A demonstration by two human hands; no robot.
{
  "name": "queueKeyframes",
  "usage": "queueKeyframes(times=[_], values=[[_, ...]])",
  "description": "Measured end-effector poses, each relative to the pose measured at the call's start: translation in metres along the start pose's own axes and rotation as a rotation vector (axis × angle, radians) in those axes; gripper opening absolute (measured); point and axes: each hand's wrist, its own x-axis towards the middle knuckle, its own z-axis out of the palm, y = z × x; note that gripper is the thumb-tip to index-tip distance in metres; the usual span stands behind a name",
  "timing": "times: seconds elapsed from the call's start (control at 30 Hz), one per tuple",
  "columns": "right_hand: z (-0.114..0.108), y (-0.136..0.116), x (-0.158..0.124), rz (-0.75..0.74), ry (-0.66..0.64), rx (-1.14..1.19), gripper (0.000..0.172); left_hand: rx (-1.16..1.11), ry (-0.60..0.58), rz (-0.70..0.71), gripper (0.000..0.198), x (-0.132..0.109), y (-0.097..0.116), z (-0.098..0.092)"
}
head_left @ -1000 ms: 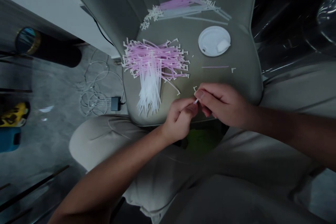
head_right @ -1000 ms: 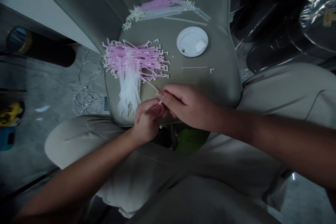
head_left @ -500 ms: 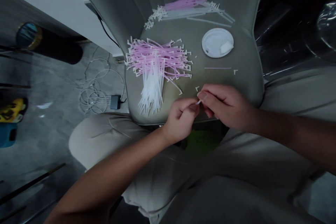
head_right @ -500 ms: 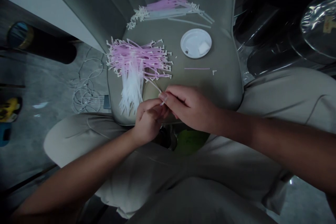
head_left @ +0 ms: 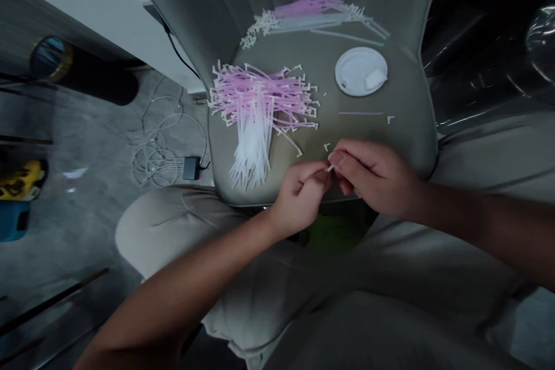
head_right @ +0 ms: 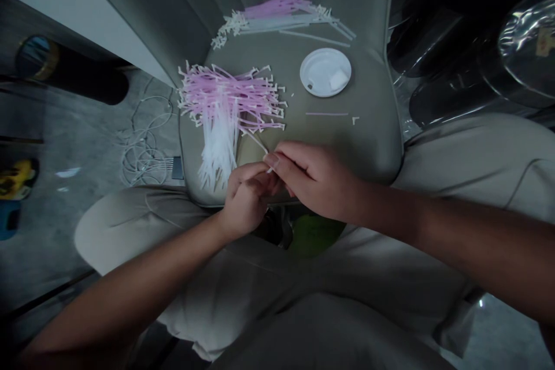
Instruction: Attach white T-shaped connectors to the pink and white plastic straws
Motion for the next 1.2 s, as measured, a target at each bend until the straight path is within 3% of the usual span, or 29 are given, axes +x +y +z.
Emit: queueKeyframes(times=[0.47, 1.2], values=[[0.0002, -0.0006, -0.002, 0.009, 0.015, -0.004, 0.036, -0.07, -0.003, 0.022, 0.037, -0.0014, -0.0046, -0.0002], [0.0023, 0.0013, 0.0012, 0.087, 0.014, -0.02, 0.036, -0.141, 0.043, -0.1, 0.034, 0.0003, -0.0088, 0.0036]])
